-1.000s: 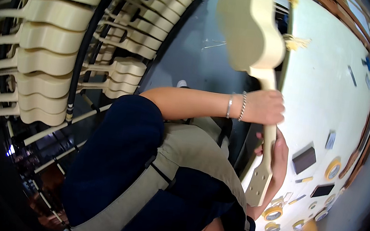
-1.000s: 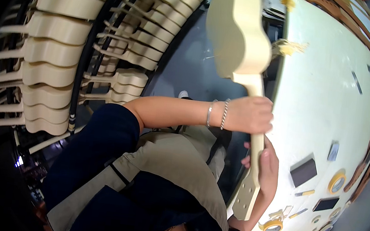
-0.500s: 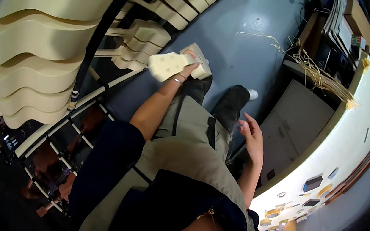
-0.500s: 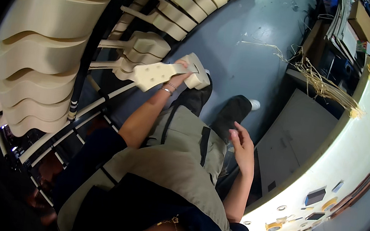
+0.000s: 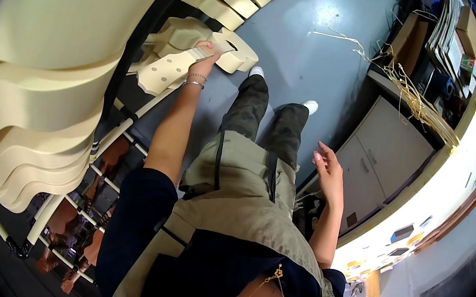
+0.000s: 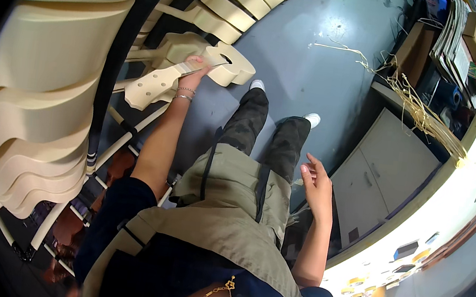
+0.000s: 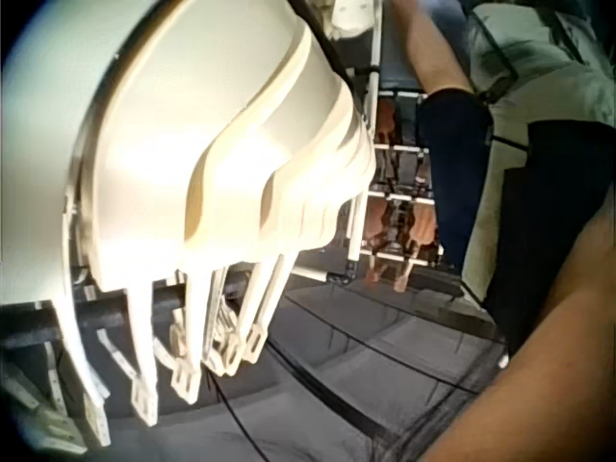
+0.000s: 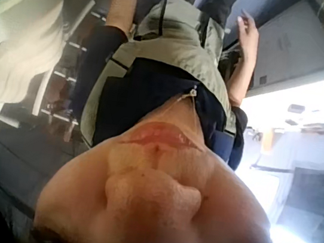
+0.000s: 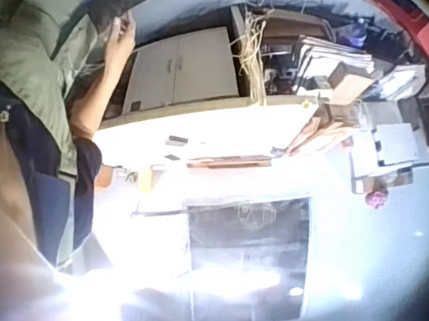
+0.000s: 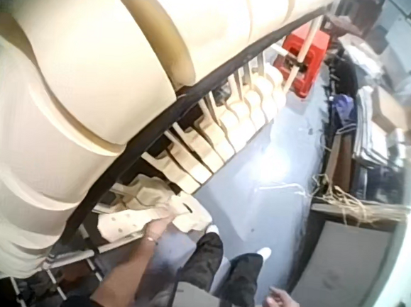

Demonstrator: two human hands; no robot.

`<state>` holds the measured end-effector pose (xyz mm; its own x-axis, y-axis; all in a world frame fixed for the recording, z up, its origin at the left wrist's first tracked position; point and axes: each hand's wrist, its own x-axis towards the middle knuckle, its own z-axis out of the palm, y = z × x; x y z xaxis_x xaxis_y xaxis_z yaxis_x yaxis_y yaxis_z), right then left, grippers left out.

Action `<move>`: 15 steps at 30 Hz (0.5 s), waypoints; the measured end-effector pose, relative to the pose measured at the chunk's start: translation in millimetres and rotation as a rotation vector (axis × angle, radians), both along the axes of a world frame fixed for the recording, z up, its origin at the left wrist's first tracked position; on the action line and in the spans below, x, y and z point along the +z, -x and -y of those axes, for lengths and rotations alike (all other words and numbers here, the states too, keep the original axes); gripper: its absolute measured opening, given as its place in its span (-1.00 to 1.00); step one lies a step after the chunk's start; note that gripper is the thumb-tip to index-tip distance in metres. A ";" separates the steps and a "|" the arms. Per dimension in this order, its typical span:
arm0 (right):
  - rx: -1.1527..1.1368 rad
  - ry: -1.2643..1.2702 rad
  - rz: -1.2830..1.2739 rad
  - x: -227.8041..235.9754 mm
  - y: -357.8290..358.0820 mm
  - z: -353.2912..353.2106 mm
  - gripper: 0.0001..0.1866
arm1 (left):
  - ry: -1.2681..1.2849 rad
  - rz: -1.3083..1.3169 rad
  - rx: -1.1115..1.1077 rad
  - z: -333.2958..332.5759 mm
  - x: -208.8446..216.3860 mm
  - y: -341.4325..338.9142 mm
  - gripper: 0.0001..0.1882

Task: The person uses a sanding block to smooth the edges and surfaces of a light-colored wooden chair component. They rotate the piece to access different angles and then place it on a rack before picking up another similar component to continue the sanding process.

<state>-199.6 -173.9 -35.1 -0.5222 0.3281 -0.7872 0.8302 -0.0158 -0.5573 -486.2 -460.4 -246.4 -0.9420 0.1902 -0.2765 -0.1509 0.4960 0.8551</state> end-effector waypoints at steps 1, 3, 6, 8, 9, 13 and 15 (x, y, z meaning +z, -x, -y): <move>-0.003 -0.005 0.002 -1.0 -0.9 0.4 -0.58 | 0.038 -0.001 0.000 2.0 -1.8 6.9 -0.65; -0.012 -0.014 0.007 -2.9 -3.7 0.7 -0.58 | 0.041 0.021 0.013 7.4 -5.7 19.4 -0.65; -0.006 -0.024 0.042 -0.6 -2.8 1.6 -0.59 | 0.005 0.104 0.080 13.6 -7.3 40.9 -0.64; -0.024 -0.033 0.055 0.1 -1.6 3.5 -0.59 | 0.036 0.041 -0.002 26.9 -19.4 62.9 -0.64; -0.035 -0.035 0.062 0.6 -0.7 5.0 -0.59 | 0.052 0.010 -0.044 37.2 -27.1 78.3 -0.64; -0.062 -0.036 0.078 1.3 2.7 11.6 -0.60 | -0.014 0.262 0.076 64.8 -51.2 134.1 -0.62; -0.076 -0.033 0.085 -0.6 3.4 19.0 -0.61 | -0.130 0.445 0.172 55.9 -39.4 155.0 -0.56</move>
